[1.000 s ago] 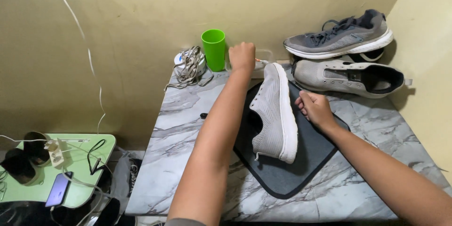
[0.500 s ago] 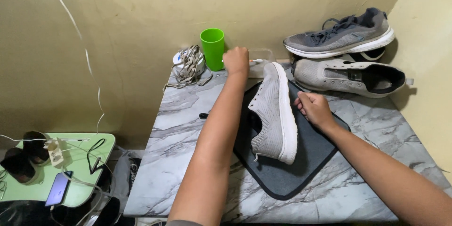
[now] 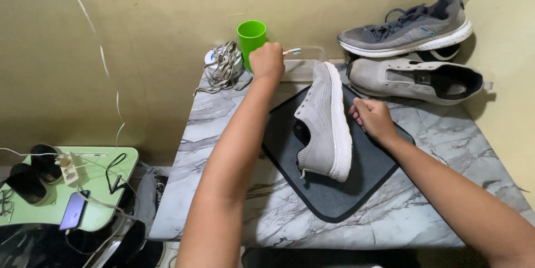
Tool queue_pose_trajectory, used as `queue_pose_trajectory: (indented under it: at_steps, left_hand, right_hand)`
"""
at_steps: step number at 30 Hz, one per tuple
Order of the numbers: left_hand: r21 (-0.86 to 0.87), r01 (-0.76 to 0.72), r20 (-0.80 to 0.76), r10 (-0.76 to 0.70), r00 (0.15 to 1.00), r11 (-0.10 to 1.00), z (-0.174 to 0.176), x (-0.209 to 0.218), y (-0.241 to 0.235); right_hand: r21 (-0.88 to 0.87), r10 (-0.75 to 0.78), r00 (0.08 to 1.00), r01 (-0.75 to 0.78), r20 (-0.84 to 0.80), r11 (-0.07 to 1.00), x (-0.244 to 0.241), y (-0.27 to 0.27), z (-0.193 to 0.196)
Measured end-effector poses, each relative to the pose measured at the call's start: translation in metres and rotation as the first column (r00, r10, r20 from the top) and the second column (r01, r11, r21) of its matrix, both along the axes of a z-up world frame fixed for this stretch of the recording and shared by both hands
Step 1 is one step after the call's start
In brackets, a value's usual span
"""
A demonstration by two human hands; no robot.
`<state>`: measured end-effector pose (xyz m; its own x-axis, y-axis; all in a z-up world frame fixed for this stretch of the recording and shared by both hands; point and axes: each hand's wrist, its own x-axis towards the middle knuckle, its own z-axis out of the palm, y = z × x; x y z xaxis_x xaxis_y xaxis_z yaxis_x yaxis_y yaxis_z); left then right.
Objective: The person scrubs a gray sneaker with a toothbrush, repeatedly dipping the brush into a small container of liquid. They rotate the shoe to clean the upper, heel, and side panels, then place it back on the mat.
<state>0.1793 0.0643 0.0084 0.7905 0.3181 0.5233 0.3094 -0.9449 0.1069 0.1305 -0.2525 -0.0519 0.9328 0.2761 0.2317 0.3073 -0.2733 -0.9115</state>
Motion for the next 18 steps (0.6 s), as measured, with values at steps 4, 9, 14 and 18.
queue_pose_trajectory:
  at_steps: [4, 9, 14, 18]
  left_hand:
    - [-0.017, 0.045, -0.053, -0.046, 0.998, 0.999, -0.001, -0.015, 0.001]
    - [-0.165, 0.161, -0.109, -0.18, 0.978, 0.973, 0.016, -0.062, -0.004]
    - [-0.217, 0.219, -0.133, -0.251, 0.959, 0.951, 0.002, -0.081, 0.005]
    - [-0.367, 0.207, -0.215, -0.299, 0.93, 0.907, 0.002, -0.093, 0.017]
  right_hand:
    - [0.013, 0.007, 1.0, -0.008, 0.004, 1.0, 0.001, 0.0, -0.001]
    - [0.0, 0.004, 1.0, -0.004, -0.003, 1.0, -0.001, 0.0, -0.001]
    - [-0.026, 0.015, 1.0, -0.014, 0.015, 1.0, 0.016, -0.002, -0.015]
    - [-0.036, 0.001, 0.999, 0.0, 0.035, 0.999, 0.014, -0.002, -0.013]
